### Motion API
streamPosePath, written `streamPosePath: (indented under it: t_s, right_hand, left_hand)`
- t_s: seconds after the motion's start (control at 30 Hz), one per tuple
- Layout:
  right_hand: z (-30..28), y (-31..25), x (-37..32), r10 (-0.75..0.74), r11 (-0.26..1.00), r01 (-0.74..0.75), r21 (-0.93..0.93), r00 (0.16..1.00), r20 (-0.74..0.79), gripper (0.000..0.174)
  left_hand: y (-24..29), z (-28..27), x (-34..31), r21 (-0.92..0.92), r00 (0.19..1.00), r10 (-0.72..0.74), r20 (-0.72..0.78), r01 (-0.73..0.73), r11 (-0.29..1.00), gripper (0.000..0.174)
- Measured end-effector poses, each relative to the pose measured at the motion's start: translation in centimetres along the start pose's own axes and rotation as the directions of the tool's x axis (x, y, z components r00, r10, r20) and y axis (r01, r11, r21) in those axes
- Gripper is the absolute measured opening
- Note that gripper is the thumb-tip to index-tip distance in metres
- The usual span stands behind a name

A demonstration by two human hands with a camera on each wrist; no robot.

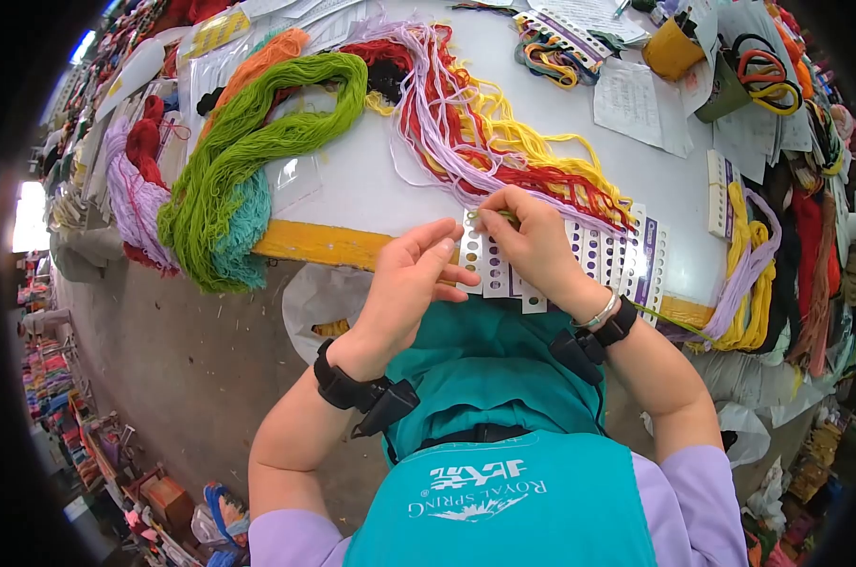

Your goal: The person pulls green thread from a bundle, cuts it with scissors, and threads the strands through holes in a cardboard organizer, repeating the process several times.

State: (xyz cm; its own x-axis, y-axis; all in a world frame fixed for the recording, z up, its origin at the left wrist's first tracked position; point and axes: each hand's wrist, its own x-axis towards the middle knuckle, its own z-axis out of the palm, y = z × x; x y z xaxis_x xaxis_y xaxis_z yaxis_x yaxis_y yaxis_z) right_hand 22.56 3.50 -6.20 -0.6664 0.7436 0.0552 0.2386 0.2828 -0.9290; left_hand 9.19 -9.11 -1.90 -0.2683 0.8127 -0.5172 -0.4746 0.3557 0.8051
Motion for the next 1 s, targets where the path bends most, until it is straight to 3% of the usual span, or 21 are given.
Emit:
streamPosePath:
  t_s: [0.1,0.2,0.3,0.37,0.47,0.5,0.57,0.67,0.8,1.0]
  right_hand:
    - [0.1,0.3,0.0,0.012,0.998,-0.01,0.07,1.0,-0.021,0.014]
    - [-0.2,0.4,-0.1,-0.002,0.997,0.005,0.082,0.999,-0.038,0.014]
    - [-0.4,0.0,-0.4,0.023,0.992,-0.015,0.122,0.998,-0.066,0.012]
    - [-0.1,-0.2,-0.5,0.016,0.983,0.005,0.182,0.993,-0.114,0.011]
    - [-0.3,-0.6,-0.3,0.124,0.96,-0.096,0.262,0.988,-0.092,0.011]
    - [-0.2,0.0,-0.2,0.053,0.975,-0.021,0.219,0.989,-0.14,0.01]
    - [0.2,1.5,-0.1,-0.092,0.984,0.123,0.126,0.97,-0.224,0.009]
    - [-0.4,0.3,-0.7,-0.016,0.998,0.021,0.06,0.997,-0.081,0.006]
    - [-0.4,0.1,-0.4,-0.058,0.998,0.056,-0.027,0.996,-0.062,0.007]
    - [0.1,0.7,-0.3,-0.052,0.998,0.05,-0.03,0.996,-0.07,0.008]
  left_hand:
    - [0.2,-0.4,1.3,0.109,1.0,-0.006,-0.005,0.006,0.994,0.04]
    - [-0.2,-0.9,3.1,0.218,0.994,-0.015,0.108,-0.009,0.976,0.034]
    - [-0.4,0.3,3.7,0.337,0.99,0.099,0.098,-0.127,0.933,0.024]
    - [-0.3,0.2,3.9,0.408,0.992,0.071,0.101,-0.107,0.907,0.018]
    - [-0.4,-0.5,3.7,0.46,0.995,0.013,0.102,-0.058,0.886,0.016]
    - [-0.5,-0.6,3.6,0.47,0.995,-0.008,0.097,-0.038,0.882,0.016]
    - [-0.6,-0.7,3.4,0.43,0.996,0.02,0.09,-0.057,0.901,0.02]
    - [-0.5,-0.6,3.3,0.373,0.992,0.073,0.102,-0.106,0.922,0.027]
    - [-0.2,-1.0,3.8,0.241,0.991,-0.014,0.136,-0.019,0.97,0.032]
    - [0.1,-0.9,4.3,0.228,0.985,-0.057,0.163,0.018,0.973,0.026]
